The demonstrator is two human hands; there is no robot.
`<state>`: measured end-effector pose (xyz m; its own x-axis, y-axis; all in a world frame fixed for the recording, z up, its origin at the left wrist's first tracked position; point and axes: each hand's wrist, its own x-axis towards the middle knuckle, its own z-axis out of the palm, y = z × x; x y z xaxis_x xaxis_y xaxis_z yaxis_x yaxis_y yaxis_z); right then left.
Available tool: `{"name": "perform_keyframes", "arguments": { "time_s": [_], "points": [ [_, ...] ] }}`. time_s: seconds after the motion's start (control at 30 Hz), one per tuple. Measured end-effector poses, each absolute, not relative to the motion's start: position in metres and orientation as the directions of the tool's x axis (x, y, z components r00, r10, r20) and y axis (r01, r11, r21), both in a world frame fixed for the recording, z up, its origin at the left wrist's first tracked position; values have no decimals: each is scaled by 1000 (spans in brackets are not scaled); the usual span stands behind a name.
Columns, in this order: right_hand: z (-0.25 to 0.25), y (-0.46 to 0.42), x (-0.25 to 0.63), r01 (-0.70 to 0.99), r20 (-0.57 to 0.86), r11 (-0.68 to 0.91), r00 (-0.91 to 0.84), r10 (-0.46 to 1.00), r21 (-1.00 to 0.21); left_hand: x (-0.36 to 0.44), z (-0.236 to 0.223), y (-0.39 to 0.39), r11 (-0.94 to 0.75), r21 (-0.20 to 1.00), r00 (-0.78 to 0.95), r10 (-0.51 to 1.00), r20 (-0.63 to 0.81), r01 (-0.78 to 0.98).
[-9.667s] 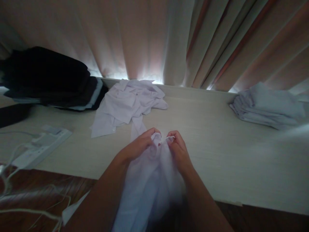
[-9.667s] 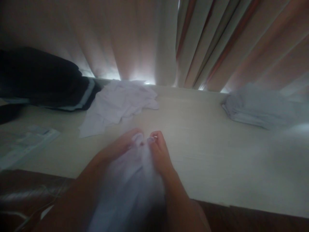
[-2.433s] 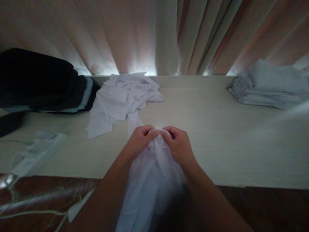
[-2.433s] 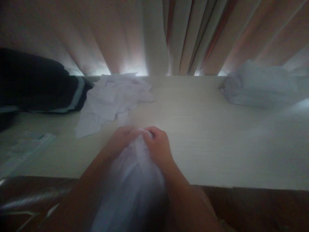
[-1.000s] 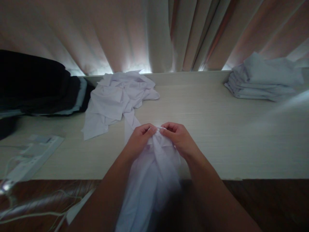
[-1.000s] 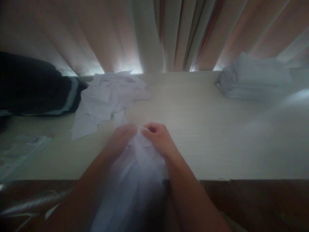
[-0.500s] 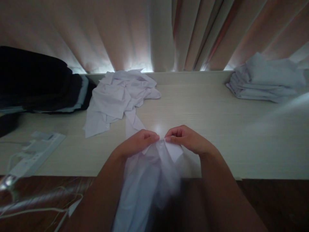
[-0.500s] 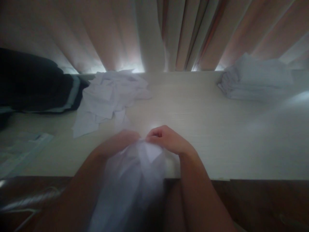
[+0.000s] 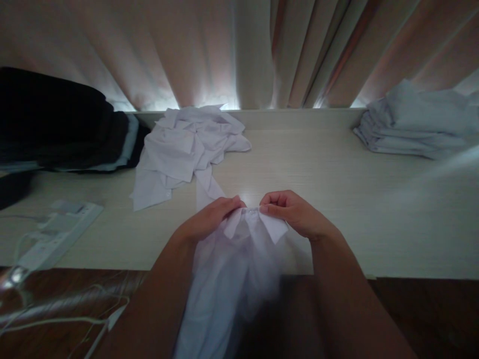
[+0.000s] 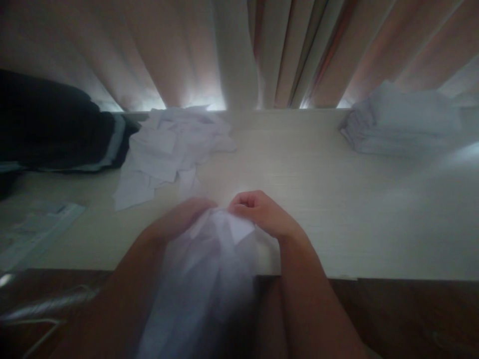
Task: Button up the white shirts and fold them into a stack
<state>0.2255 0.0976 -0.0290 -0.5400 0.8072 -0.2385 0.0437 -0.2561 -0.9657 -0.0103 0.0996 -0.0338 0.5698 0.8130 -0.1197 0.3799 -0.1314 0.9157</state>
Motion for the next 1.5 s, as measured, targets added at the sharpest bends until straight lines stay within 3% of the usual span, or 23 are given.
{"name": "perform_keyframes", "arguments": {
  "time_s": [0.1, 0.27, 0.4, 0.6, 0.67, 0.87, 1.13, 1.2, 1.33, 1.4, 1.5],
  "points": [
    [-35, 102, 225, -17, -197, -227, -437, 878, -974, -7, -35, 102, -106, 914, 484, 868, -107, 392],
    [-53, 114, 225, -93, -124, -143, -189, 974, -985, -12, -24, 100, -106, 792, 55, 994, 92, 601],
    [-65, 122, 227, -37, -141, -145, -97, 985, -989, -23, -15, 91, -147, 592, 243, 966, -85, 792],
    [-76, 130, 228, 191, -74, -69, -18, 997, -979, -21, -37, 93, -268, 521, 425, 880, -210, 811],
    [-78, 132, 226, 268, -40, -38, -3, 999, -963, -19, -38, 95, -262, 520, 418, 884, -208, 813],
    [-80, 135, 222, 376, 22, 12, 23, 999, -927, -14, -23, 93, -204, 502, 242, 970, -10, 841],
    [-83, 134, 228, 433, -5, -4, -1, 1000, -902, -11, -32, 92, -161, 518, 283, 944, -166, 840],
    [-71, 128, 224, 452, 61, 27, 61, 996, -891, -12, -37, 95, -190, 504, 314, 934, -172, 843],
    [-24, 99, 216, 520, 339, 161, 267, 902, -839, -11, -38, 95, -219, 500, 345, 922, -176, 838],
    [-4, 82, 217, 568, 250, 147, 107, 962, -810, -11, -35, 94, -208, 520, 335, 928, -163, 829],
    [3, 65, 227, 723, -166, 90, -275, 947, -685, -10, -32, 93, -204, 532, 325, 935, -144, 822]
  ]
}}
